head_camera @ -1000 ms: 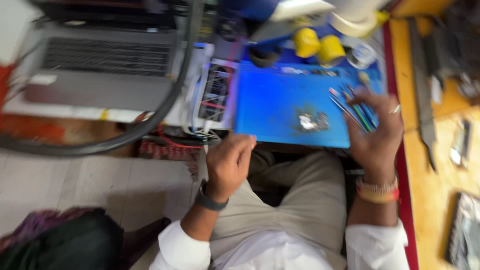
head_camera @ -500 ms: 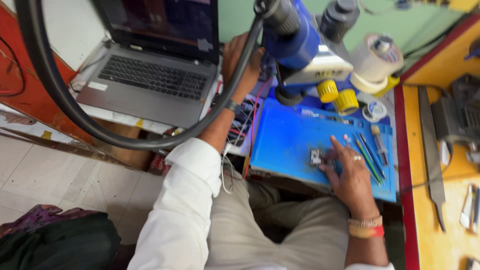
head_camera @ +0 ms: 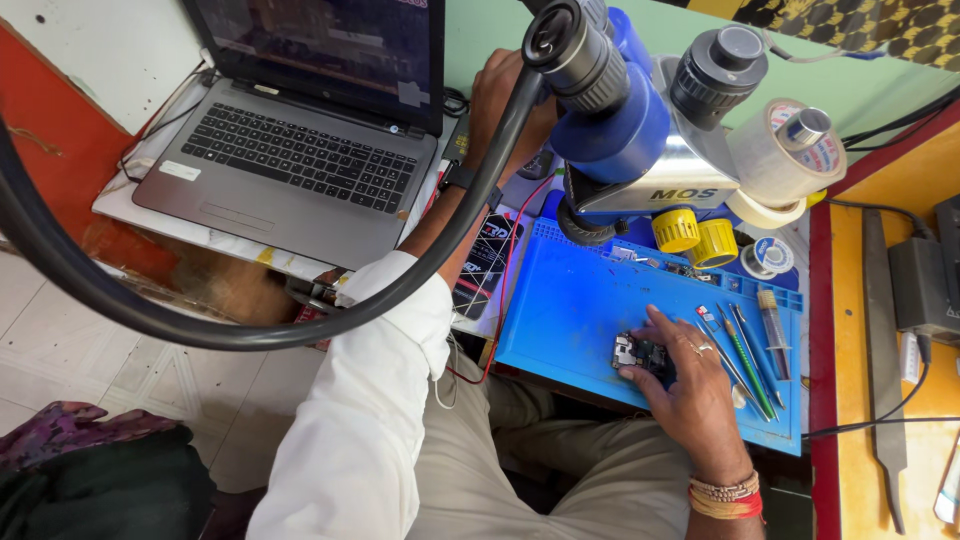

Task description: The person sits at a repair bench and applies liquid from a yellow bottle onto a phone motherboard held in a fixture, then works on the board with a handheld tool. They lift and reposition the board, use a fume extractor hose, and finally adjust a stereo microscope over the board to view it.

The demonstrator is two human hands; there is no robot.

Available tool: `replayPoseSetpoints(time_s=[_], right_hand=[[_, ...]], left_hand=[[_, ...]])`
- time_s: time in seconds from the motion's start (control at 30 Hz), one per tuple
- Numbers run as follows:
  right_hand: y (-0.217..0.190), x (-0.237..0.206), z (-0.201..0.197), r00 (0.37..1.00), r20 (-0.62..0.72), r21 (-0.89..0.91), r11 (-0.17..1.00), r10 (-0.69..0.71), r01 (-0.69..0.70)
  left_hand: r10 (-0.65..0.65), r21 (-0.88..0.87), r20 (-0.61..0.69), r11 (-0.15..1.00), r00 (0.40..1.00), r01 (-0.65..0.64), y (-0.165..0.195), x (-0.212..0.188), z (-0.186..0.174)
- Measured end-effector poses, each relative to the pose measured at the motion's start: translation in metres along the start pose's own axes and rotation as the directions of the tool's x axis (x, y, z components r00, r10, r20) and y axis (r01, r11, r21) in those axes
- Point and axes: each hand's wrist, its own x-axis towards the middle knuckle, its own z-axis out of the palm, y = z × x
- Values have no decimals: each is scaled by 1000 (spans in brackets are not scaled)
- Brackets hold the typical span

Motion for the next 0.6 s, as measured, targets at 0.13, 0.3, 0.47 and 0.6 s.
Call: replayPoseSetpoints(time_s=[0.13,0.3,0.47,0.6], right_hand=[[-2,2,6,999,-5,-43,998,-40,40],[-5,4,9,997,-22,-41,997,-71,70],[-9,7,16,997,4,-34,996,-83,83],[-10,8,20,996,8,-47,995,-93,93]], left_hand=[[21,22,-56,1000,998,-20,3,0,5],[63,81,-81,995,995,-56,-1,3,6],[27,116,-86,993,996,-17,3,7,3],[38,45,-172,999,984,-31,7,10,0]])
